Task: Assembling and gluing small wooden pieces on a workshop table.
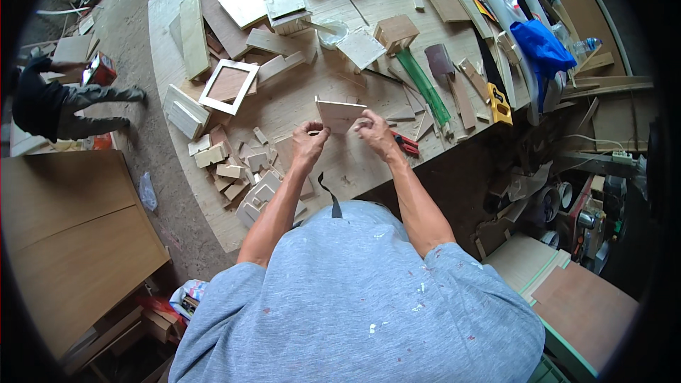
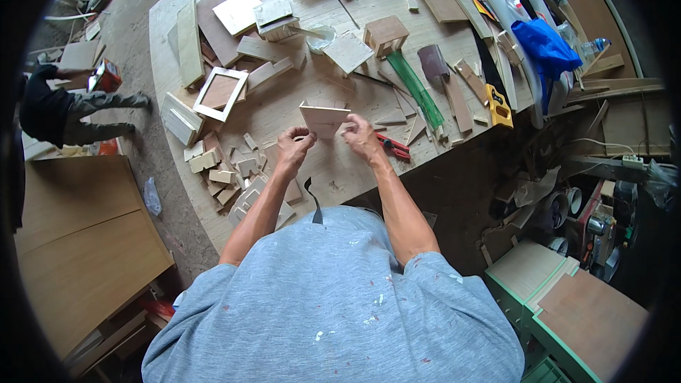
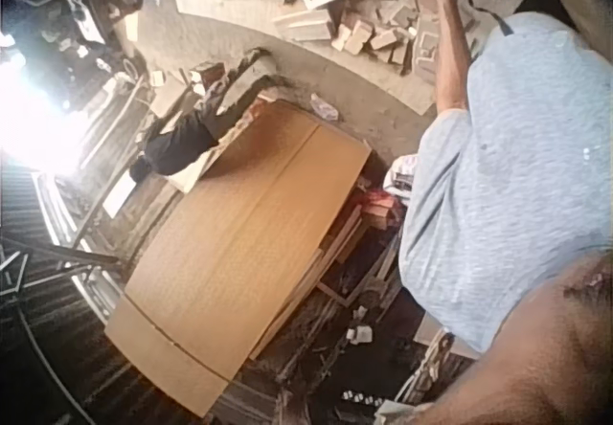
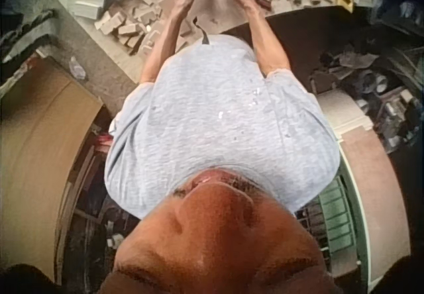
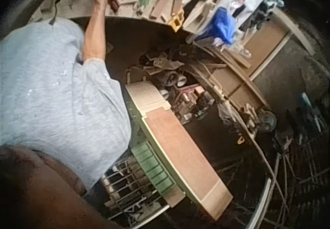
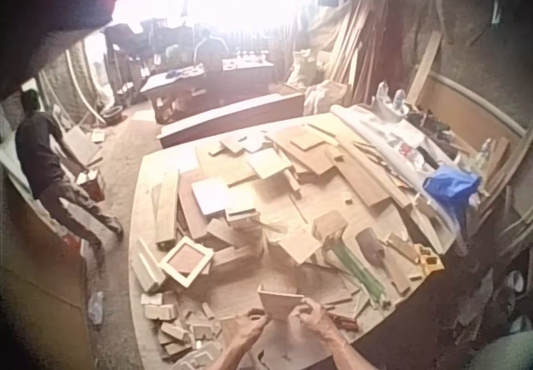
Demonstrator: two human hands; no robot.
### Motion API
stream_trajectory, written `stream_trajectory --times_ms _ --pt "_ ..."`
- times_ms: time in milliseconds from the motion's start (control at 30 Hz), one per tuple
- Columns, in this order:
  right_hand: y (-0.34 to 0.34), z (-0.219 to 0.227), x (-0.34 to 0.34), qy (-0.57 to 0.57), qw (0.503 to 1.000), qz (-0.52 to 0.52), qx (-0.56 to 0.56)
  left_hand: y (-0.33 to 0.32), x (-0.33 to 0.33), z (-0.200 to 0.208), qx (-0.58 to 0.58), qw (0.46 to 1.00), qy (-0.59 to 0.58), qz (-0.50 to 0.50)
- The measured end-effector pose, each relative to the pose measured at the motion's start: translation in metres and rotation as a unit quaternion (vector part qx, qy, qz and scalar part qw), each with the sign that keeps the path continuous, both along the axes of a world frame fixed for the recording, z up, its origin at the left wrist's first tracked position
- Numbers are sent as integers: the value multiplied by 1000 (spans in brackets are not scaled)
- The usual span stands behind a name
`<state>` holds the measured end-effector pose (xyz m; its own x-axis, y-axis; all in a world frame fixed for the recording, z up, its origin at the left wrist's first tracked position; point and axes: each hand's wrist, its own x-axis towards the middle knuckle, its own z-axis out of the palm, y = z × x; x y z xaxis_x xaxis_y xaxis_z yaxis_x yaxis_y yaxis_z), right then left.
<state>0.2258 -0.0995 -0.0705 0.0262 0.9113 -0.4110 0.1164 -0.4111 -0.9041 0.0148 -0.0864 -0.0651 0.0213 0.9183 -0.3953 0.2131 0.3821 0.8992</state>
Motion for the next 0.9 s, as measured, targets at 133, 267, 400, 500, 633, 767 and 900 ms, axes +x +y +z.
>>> stream_trajectory --times_ms 133,267,400,500,633,767,900 --pt "35 11 26 -189 967 42 164 -5 5 3 -12 999 -23 37" --pt "79 5 30 -324 868 210 311 -7 15 8 -20 992 -88 84" --pt "87 17 22 -333 835 317 301 -9 20 16 -68 986 -125 92" --pt "91 -1 15 -303 843 311 317 -16 25 15 -74 980 -132 127" --pt "95 -17 19 -245 871 277 323 -16 30 17 -68 972 -165 151" --pt "99 -13 19 -175 904 274 276 -21 31 23 -72 971 -156 168" --pt "103 -8 17 -116 932 266 215 -22 28 24 -75 970 -161 167"
